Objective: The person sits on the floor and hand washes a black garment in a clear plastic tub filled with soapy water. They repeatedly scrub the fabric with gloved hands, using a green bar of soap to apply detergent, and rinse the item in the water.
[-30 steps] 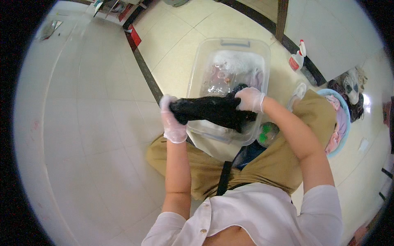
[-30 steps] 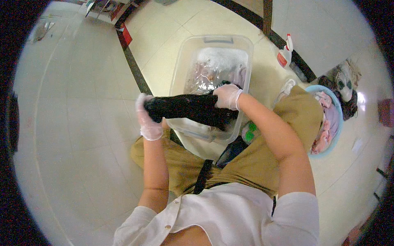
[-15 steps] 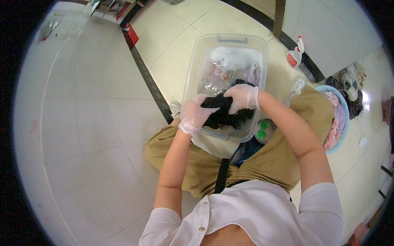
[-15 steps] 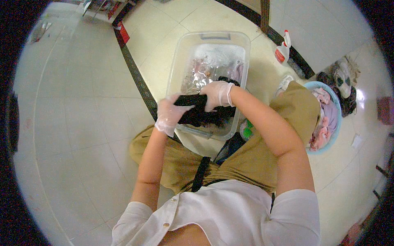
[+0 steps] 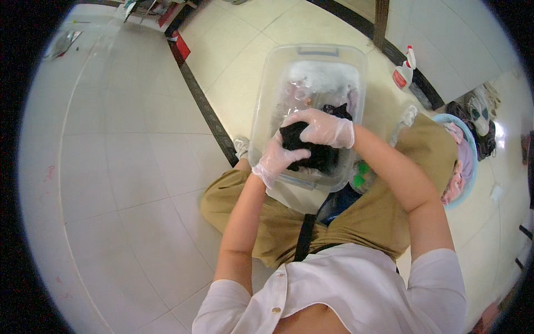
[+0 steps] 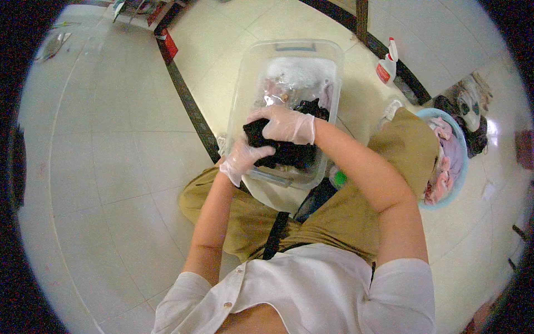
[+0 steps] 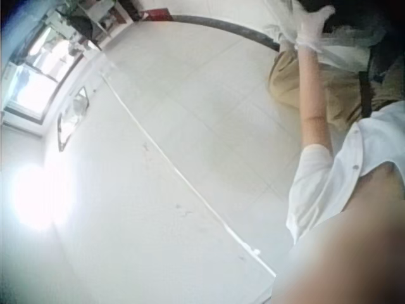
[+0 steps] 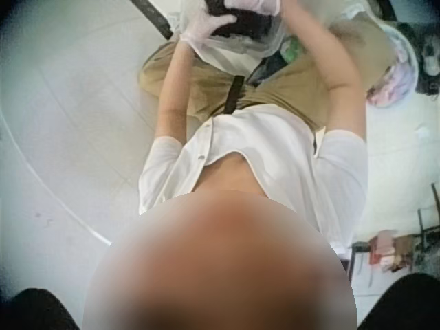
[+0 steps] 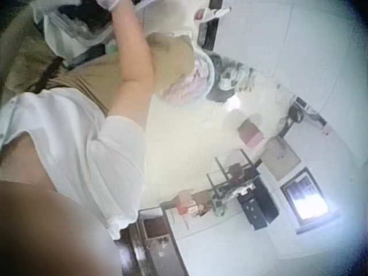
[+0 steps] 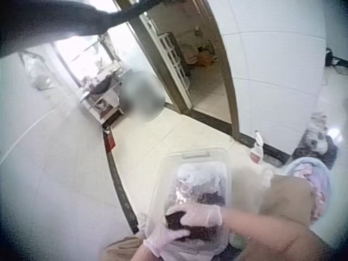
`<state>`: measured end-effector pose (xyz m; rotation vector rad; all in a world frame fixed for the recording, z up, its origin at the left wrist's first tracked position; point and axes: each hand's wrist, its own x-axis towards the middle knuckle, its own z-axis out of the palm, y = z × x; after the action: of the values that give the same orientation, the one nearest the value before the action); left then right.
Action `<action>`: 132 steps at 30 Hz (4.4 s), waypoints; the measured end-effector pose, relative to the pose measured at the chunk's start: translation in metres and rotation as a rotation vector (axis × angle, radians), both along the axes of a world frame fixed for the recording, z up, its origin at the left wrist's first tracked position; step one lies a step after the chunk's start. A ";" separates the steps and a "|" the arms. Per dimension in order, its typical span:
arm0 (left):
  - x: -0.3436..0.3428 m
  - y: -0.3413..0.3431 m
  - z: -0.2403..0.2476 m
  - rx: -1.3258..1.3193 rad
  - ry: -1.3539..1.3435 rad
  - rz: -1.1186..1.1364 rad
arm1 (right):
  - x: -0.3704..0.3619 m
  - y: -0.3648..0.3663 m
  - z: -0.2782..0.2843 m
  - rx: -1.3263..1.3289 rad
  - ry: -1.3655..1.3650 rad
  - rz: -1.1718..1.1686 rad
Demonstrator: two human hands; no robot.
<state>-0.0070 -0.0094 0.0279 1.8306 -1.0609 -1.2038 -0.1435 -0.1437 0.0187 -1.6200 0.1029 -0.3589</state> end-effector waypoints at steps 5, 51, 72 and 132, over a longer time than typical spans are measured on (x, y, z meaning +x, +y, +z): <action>0.002 -0.015 0.038 -0.024 0.348 0.068 | -0.007 -0.019 0.002 -0.023 0.013 -0.107; 0.066 0.040 -0.084 0.082 0.612 0.789 | -0.129 0.195 -0.389 0.239 1.553 -0.728; 0.075 0.054 -0.101 0.137 0.497 0.690 | -0.083 0.164 -0.293 0.445 1.470 -0.595; 0.019 0.069 -0.042 -0.242 0.315 1.392 | 0.130 0.129 -0.103 -0.478 0.278 0.126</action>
<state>0.0117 0.0600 -0.0136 1.5280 0.3157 -0.4103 -0.0135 -0.0143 -0.0840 -2.1336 0.1319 -0.0567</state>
